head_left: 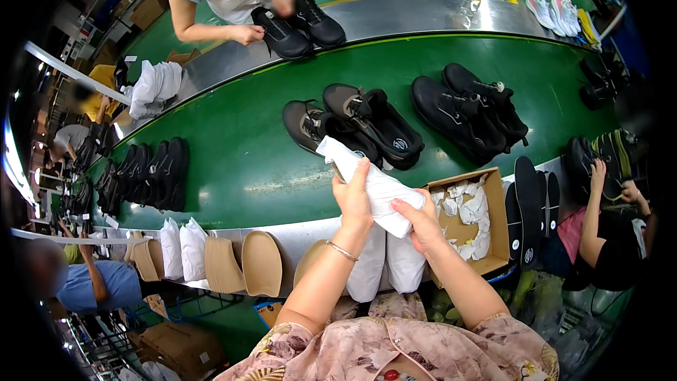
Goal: The person wraps shoe lasts and internal padding components in white protective paper and places them into cardboard trays on an assembly line.
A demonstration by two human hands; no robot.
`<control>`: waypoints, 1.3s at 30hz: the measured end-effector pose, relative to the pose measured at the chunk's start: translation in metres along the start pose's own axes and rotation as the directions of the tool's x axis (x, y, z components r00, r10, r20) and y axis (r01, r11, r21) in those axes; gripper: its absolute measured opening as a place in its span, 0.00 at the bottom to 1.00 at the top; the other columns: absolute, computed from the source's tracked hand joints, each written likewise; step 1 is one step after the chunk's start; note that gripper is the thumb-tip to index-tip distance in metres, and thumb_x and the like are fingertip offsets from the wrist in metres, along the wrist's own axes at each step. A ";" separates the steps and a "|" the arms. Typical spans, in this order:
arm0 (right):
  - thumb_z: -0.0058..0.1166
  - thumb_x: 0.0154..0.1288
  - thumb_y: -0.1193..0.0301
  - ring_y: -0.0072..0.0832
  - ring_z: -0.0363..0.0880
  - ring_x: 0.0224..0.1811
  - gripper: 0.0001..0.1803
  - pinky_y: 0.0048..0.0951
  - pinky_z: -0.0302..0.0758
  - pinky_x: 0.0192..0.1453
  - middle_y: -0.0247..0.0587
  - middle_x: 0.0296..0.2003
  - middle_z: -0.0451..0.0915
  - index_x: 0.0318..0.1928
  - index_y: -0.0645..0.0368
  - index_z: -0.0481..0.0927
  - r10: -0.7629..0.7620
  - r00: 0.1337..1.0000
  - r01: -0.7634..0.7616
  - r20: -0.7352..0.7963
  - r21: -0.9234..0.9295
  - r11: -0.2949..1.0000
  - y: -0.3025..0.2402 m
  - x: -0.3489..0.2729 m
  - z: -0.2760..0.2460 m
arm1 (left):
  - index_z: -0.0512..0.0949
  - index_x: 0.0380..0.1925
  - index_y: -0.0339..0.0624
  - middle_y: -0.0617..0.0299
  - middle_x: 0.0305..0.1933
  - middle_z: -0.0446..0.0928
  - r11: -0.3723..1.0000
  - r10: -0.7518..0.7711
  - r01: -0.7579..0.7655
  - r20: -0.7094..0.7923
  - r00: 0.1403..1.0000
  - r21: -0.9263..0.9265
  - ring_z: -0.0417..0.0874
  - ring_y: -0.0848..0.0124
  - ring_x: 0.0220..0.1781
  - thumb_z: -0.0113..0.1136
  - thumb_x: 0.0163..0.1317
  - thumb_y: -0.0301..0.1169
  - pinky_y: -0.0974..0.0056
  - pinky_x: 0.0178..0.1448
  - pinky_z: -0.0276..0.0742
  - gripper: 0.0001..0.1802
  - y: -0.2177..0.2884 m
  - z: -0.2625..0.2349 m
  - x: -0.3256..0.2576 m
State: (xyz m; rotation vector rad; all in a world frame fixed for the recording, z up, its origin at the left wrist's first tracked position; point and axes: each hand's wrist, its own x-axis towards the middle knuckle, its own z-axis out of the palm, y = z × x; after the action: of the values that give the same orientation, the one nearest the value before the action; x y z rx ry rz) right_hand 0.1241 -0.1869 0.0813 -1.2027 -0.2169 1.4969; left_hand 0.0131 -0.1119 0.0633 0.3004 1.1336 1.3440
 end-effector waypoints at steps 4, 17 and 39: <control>0.65 0.48 0.78 0.27 0.75 0.42 0.31 0.30 0.75 0.47 0.45 0.41 0.74 0.50 0.66 0.61 0.006 1.000 -0.006 0.000 0.013 1.000 -0.003 0.012 -0.007 | 0.68 0.44 0.31 0.57 0.42 0.74 0.995 0.053 -0.043 -0.103 0.993 0.094 0.75 0.71 0.40 0.68 0.52 0.35 0.66 0.45 0.73 0.26 -0.011 0.013 0.002; 0.67 0.46 0.74 0.25 0.73 0.41 0.30 0.26 0.72 0.46 0.42 0.39 0.73 0.48 0.63 0.63 -0.408 0.910 0.396 0.073 -0.445 0.804 -0.070 0.018 -0.046 | 0.72 0.35 0.25 0.44 0.36 0.77 0.934 -0.082 0.229 -0.458 0.885 0.275 0.77 0.61 0.34 0.56 0.60 0.32 0.57 0.40 0.72 0.16 -0.017 0.039 0.126; 0.64 0.43 0.73 0.44 0.75 0.38 0.29 0.36 0.74 0.42 0.52 0.36 0.71 0.46 0.64 0.65 -0.494 0.623 0.673 0.606 -0.737 -0.056 -0.076 0.043 0.029 | 0.68 0.44 0.20 0.41 0.53 0.68 0.871 -0.139 -0.028 0.301 0.943 0.491 0.71 0.55 0.57 0.63 0.55 0.30 0.60 0.58 0.70 0.24 0.090 0.003 0.199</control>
State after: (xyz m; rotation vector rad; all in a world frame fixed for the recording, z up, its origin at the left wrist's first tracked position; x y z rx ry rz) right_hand 0.1571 -0.1126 0.1242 -1.5407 -1.8099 0.4582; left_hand -0.0747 0.0871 0.0389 0.8272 1.1729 0.8897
